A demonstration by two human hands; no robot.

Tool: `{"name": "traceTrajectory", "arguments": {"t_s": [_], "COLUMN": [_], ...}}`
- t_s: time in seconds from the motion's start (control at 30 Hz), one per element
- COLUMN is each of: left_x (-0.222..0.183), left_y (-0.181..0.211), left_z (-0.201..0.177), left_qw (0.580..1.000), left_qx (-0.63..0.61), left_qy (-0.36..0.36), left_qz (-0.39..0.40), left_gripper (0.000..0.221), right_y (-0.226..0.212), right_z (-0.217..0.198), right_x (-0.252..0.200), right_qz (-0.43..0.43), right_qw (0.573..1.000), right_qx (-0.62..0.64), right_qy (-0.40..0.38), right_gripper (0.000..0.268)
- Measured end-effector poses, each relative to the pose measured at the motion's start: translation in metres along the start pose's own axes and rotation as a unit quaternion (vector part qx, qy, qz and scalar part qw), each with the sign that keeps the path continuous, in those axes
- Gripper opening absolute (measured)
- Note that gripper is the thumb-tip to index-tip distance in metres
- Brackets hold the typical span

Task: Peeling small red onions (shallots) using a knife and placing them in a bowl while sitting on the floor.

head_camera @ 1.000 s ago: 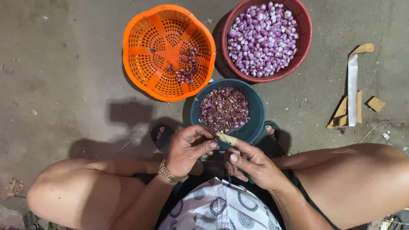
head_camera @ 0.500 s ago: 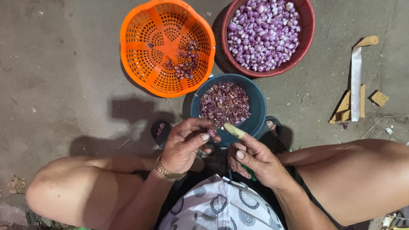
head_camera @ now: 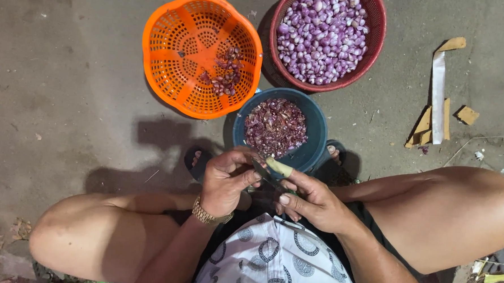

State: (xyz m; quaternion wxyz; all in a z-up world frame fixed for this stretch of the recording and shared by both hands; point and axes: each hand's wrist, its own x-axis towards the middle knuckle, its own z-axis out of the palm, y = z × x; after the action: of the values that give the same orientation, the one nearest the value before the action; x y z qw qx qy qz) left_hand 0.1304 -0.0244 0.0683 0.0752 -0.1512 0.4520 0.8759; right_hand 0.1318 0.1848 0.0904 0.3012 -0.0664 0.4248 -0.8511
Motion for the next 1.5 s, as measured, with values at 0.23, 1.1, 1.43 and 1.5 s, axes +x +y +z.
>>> {"name": "traceTrajectory", "arguments": {"t_s": [0.23,1.1,1.43,1.5], "left_x": [0.001,0.003,0.006,0.005], "left_y": [-0.002,0.004,0.009,0.007], "left_z": [-0.002,0.010,0.008,0.005], "left_qw": [1.000,0.996,0.998,0.997], "left_qx": [0.020,-0.029,0.069,0.075], "left_qy": [-0.012,0.040,-0.008,-0.008], "left_qz": [0.010,-0.072,0.015,0.017], "left_gripper": [0.021,0.021,0.016,0.016], "right_y": [-0.002,0.003,-0.004,-0.006], "right_z": [0.000,-0.007,-0.003,-0.003], "right_x": [-0.001,0.004,0.005,0.006], "right_qz": [-0.001,0.015,0.043,0.053], "right_qw": [1.000,0.990,0.998,0.998], "right_qx": [-0.019,0.088,0.027,0.017], "right_qy": [0.016,0.108,0.025,0.020], "right_gripper": [0.055,0.050,0.058,0.057]}}
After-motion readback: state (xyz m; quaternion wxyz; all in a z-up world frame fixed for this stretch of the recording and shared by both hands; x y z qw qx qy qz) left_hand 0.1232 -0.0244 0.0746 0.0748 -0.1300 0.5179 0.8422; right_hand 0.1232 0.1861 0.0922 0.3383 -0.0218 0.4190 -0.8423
